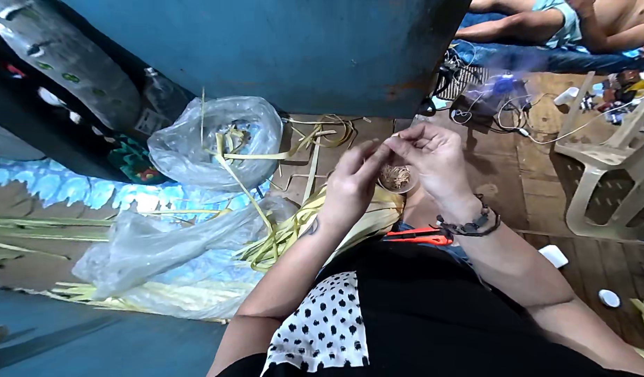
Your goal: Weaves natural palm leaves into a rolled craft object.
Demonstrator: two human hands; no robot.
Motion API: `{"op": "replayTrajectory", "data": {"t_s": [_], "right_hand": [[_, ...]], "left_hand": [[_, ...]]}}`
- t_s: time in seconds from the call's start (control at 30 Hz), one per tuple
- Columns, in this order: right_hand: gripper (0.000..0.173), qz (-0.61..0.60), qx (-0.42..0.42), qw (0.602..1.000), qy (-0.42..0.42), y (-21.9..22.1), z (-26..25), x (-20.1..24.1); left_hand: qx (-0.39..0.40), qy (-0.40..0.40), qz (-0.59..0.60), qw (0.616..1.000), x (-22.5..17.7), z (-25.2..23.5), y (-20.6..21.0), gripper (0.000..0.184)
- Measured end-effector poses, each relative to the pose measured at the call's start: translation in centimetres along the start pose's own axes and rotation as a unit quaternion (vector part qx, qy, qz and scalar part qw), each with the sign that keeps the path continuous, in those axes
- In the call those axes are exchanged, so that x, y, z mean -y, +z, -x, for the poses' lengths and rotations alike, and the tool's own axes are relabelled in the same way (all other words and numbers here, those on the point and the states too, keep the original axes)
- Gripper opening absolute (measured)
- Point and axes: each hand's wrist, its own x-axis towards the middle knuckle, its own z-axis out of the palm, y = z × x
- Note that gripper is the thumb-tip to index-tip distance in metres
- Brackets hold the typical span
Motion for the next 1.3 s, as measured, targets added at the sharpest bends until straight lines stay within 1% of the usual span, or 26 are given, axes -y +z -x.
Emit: {"op": "replayTrajectory", "data": {"t_s": [0.07, 0.13, 0.2, 0.27, 0.33, 0.37, 0.4, 0.47, 0.53, 0.57, 0.63, 0.7, 0.73, 0.8, 0.83, 0.87, 0.9, 0.93, 0.97, 1.0, 1.07, 1.13, 1.2, 1.23, 1.27, 1.3], "right_hand": [[0.007, -0.005, -0.015, 1.000, -0.002, 0.2, -0.9, 0.3], [0.010, 0.043, 0.016, 0.998, -0.044, 0.3, -0.6, 0.6], [0.013, 0.157, 0.028, 0.973, -0.164, 0.9, -0.6, 1.1], [0.015, 0.290, 0.021, 0.901, -0.321, 1.5, -0.9, 0.6], [0.017, 0.341, 0.050, 0.845, -0.408, 1.6, -1.2, 0.3], [0.019, 0.336, 0.078, 0.839, -0.421, 1.6, -1.6, 0.5], [0.020, 0.310, 0.103, 0.848, -0.417, 1.5, -2.0, 0.8], [0.023, 0.232, 0.121, 0.891, -0.371, 1.5, -2.7, 1.6], [0.028, 0.215, 0.091, 0.917, -0.324, 1.9, -3.1, 2.6], [0.027, 0.236, 0.065, 0.913, -0.325, 2.2, -3.1, 3.0], [0.020, 0.277, 0.022, 0.876, -0.393, 2.7, -2.5, 3.5], [0.016, 0.289, 0.023, 0.836, -0.466, 3.0, -1.9, 3.5], [0.018, 0.289, 0.031, 0.825, -0.485, 3.0, -1.5, 3.3], [0.022, 0.277, 0.041, 0.822, -0.496, 3.0, -1.0, 2.8], [0.021, 0.263, 0.039, 0.827, -0.496, 3.1, -0.8, 2.7], [0.020, 0.247, 0.045, 0.838, -0.485, 3.1, -0.7, 2.6], [0.019, 0.228, 0.050, 0.853, -0.466, 3.1, -0.5, 2.6], [0.019, 0.209, 0.050, 0.872, -0.441, 2.9, -0.5, 2.7], [0.020, 0.189, 0.048, 0.891, -0.410, 2.6, -0.5, 2.9], [0.021, 0.169, 0.044, 0.909, -0.379, 2.3, -0.6, 3.2], [0.024, 0.127, 0.051, 0.946, -0.295, 1.9, -0.9, 3.7], [0.030, 0.058, 0.085, 0.984, -0.143, 1.3, -1.2, 4.2], [0.016, -0.022, 0.111, 0.994, 0.008, 0.8, -1.6, 4.3], [0.008, -0.030, 0.135, 0.989, 0.057, 0.6, -1.5, 4.3], [0.009, -0.026, 0.168, 0.982, 0.086, 0.3, -1.2, 4.1], [0.019, -0.022, 0.202, 0.974, 0.101, 0.0, -1.0, 4.0]], "left_hand": [[0.028, -0.043, 0.066, 0.996, 0.1, -0.1, -0.4, 0.029], [0.002, -0.137, 0.183, 0.973, 0.6, -0.7, -1.0, 0.023], [-0.025, -0.249, 0.286, 0.925, 0.8, -1.4, -2.0, 0.015], [-0.023, -0.307, 0.316, 0.898, 0.3, -2.0, -3.5, 0.019], [-0.030, -0.319, 0.329, 0.888, -0.7, -2.3, -4.7, 0.020], [-0.030, -0.315, 0.354, 0.880, -1.2, -2.5, -5.4, 0.016], [-0.021, -0.302, 0.387, 0.871, -1.7, -2.7, -6.1, 0.015], [0.005, -0.261, 0.416, 0.871, -2.2, -3.0, -7.1, 0.022], [0.009, -0.225, 0.377, 0.898, -2.2, -3.3, -7.5, 0.020], [-0.014, -0.217, 0.337, 0.916, -2.2, -3.4, -7.5, 0.016], [-0.074, -0.223, 0.296, 0.926, -1.9, -3.3, -7.1, 0.011], [-0.102, -0.225, 0.327, 0.912, -2.7, -3.3, -7.3, 0.010], [-0.103, -0.234, 0.375, 0.891, -3.6, -3.1, -7.5, 0.014], [-0.073, -0.284, 0.520, 0.803, -4.6, -3.1, -7.7, 0.021], [-0.048, -0.315, 0.576, 0.753, -4.6, -3.1, -7.5, 0.025], [-0.013, -0.338, 0.610, 0.716, -4.3, -3.1, -7.2, 0.029], [0.016, -0.349, 0.625, 0.698, -3.9, -2.9, -6.7, 0.031], [0.028, -0.345, 0.623, 0.701, -3.6, -2.8, -6.2, 0.028], [0.028, -0.328, 0.607, 0.723, -3.3, -2.6, -5.8, 0.020], [0.020, -0.304, 0.573, 0.761, -3.1, -2.5, -5.6, 0.012], [0.005, -0.247, 0.463, 0.851, -3.1, -2.4, -5.8, 0.016], [0.008, -0.205, 0.355, 0.912, -3.4, -1.8, -6.1, 0.021], [0.007, -0.157, 0.303, 0.940, -3.0, -1.3, -5.8, 0.020], [0.003, -0.138, 0.292, 0.946, -2.7, -1.1, -5.5, 0.018], [0.004, -0.132, 0.282, 0.950, -2.5, -0.9, -5.3, 0.016], [0.015, -0.140, 0.271, 0.952, -2.3, -0.9, -5.1, 0.017]]}}
